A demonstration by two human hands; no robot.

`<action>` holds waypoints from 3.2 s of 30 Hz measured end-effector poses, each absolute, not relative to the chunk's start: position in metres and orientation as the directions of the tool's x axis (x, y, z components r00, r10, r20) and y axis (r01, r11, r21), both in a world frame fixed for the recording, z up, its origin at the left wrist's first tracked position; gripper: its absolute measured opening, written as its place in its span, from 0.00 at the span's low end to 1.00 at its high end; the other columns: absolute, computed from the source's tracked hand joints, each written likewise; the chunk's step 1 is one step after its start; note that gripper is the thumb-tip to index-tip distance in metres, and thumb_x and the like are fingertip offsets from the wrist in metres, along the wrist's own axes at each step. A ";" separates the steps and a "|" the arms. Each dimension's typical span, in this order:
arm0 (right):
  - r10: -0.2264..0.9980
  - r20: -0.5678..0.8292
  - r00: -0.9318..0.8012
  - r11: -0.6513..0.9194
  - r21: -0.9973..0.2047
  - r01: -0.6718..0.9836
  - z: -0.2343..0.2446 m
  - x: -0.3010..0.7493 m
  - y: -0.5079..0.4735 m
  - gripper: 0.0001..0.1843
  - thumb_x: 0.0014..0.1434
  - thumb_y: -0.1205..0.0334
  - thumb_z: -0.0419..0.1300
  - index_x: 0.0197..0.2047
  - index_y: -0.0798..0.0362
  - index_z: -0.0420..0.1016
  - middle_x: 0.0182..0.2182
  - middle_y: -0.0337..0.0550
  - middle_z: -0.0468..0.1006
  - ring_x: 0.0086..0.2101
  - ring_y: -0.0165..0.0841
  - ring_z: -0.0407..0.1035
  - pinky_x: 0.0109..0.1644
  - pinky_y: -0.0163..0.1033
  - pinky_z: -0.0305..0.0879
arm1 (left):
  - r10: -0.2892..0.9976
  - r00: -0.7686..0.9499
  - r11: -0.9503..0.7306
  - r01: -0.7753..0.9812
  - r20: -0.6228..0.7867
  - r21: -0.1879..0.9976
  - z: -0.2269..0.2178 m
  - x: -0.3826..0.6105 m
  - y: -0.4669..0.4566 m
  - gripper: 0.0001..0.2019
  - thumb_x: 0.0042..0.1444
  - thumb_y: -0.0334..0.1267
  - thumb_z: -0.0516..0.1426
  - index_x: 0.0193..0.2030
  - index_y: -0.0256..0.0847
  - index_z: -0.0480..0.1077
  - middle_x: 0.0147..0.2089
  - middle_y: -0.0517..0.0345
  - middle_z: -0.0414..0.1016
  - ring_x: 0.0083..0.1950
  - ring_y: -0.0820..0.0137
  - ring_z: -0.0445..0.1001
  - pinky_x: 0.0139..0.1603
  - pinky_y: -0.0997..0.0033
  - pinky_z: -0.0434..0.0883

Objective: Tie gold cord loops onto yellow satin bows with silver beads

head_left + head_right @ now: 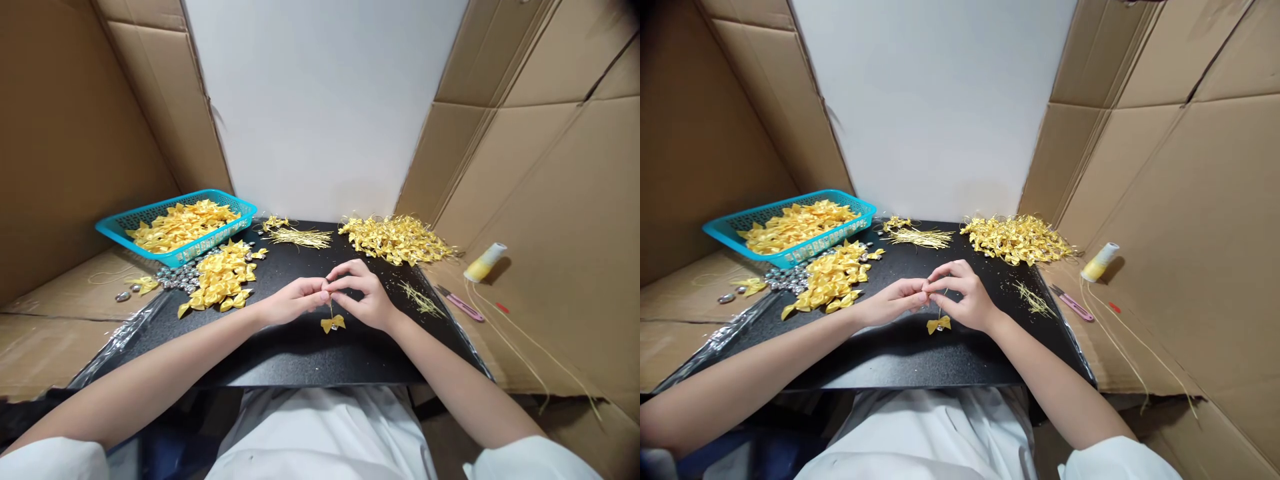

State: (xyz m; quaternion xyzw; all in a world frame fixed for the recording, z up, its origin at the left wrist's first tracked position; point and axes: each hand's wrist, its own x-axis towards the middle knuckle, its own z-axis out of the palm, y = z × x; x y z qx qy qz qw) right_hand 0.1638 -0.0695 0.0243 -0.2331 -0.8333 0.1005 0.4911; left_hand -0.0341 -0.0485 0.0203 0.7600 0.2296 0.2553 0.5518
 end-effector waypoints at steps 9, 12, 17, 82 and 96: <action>0.522 0.788 -0.328 0.846 -0.431 0.313 0.020 0.160 -0.072 0.06 0.54 0.69 0.60 0.30 0.48 0.75 0.34 0.41 0.76 0.38 0.35 0.68 0.46 0.45 0.66 | 0.617 0.773 -0.252 0.012 0.151 0.968 0.022 -0.033 -0.053 0.19 0.61 0.52 0.53 0.32 0.35 0.65 0.25 0.66 0.56 0.26 0.77 0.53 0.28 0.75 0.54; 0.538 0.787 -0.302 0.841 -0.477 0.255 0.018 0.157 -0.074 0.06 0.54 0.70 0.59 0.30 0.49 0.73 0.33 0.41 0.75 0.38 0.35 0.68 0.46 0.45 0.65 | 0.620 0.772 -0.235 0.010 0.142 0.972 0.022 -0.031 -0.054 0.19 0.60 0.53 0.54 0.31 0.36 0.65 0.24 0.65 0.56 0.26 0.77 0.53 0.27 0.75 0.54; 0.656 0.712 -0.252 0.749 -0.656 0.095 0.014 0.152 -0.075 0.04 0.58 0.64 0.58 0.31 0.50 0.71 0.34 0.41 0.73 0.38 0.34 0.67 0.47 0.44 0.64 | 0.643 0.753 -0.220 0.006 0.140 0.976 0.021 -0.031 -0.056 0.20 0.59 0.53 0.55 0.31 0.36 0.66 0.24 0.66 0.57 0.25 0.77 0.53 0.27 0.76 0.55; 0.656 0.423 -0.625 0.750 -0.458 0.477 0.035 0.205 -0.123 0.16 0.68 0.58 0.48 0.30 0.52 0.69 0.24 0.35 0.73 0.28 0.28 0.67 0.45 0.39 0.61 | 0.551 0.818 -0.010 0.205 -0.165 0.979 0.045 0.004 -0.083 0.18 0.52 0.52 0.62 0.31 0.36 0.70 0.29 0.55 0.77 0.27 0.73 0.71 0.30 0.75 0.66; 0.885 0.329 0.330 -0.308 -0.118 0.944 -0.006 0.355 -0.124 0.16 0.61 0.50 0.58 0.39 0.53 0.80 0.42 0.52 0.76 0.45 0.48 0.65 0.46 0.52 0.61 | 0.675 0.678 0.262 0.147 -0.290 0.954 0.043 0.058 -0.111 0.16 0.45 0.50 0.63 0.27 0.38 0.67 0.16 0.73 0.45 0.19 0.81 0.40 0.19 0.76 0.39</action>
